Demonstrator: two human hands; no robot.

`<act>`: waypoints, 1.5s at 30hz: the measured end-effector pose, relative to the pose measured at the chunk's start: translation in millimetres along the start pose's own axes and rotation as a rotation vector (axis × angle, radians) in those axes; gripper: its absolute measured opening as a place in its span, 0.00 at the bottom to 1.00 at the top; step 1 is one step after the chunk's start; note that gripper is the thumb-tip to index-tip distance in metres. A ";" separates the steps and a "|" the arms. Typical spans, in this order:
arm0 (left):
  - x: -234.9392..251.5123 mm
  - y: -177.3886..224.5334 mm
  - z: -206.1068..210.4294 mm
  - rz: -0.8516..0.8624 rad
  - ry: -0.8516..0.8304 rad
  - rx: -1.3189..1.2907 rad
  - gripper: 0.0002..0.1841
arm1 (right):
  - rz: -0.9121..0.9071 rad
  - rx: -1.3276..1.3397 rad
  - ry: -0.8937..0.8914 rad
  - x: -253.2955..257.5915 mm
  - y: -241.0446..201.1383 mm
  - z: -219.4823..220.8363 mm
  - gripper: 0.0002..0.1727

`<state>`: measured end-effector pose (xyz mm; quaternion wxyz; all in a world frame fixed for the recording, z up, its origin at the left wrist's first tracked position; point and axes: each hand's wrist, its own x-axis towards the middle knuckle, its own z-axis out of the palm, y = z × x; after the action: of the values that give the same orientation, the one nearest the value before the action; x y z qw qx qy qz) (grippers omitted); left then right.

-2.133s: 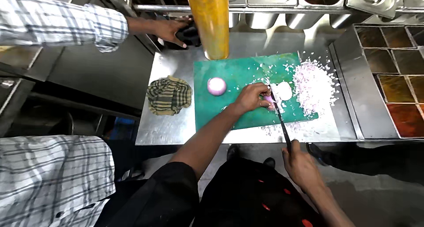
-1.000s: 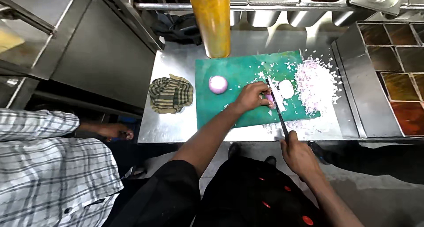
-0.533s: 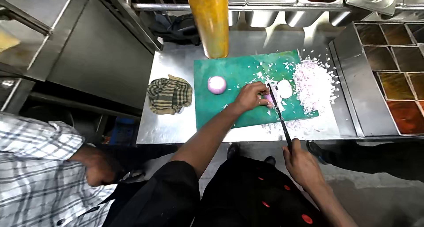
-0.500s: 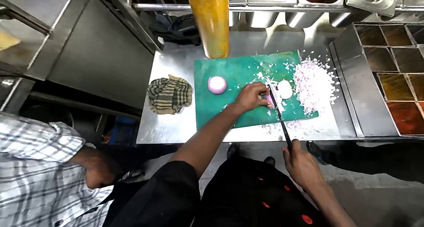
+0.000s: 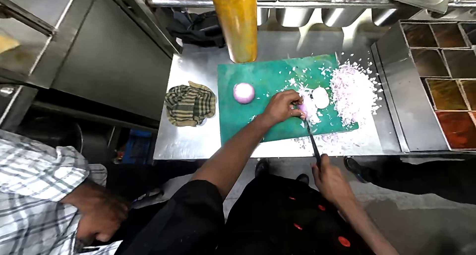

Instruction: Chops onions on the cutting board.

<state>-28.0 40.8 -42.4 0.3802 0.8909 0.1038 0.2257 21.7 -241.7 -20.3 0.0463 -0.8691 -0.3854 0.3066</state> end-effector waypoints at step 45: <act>-2.5 -0.9 6.1 0.095 -0.155 0.237 0.22 | -0.010 -0.018 -0.028 -15.6 4.7 -24.3 0.20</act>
<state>-27.2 36.8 -47.6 0.2679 0.9483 0.0576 0.1603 30.5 -252.1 5.6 0.0344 -0.8631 -0.3932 0.3151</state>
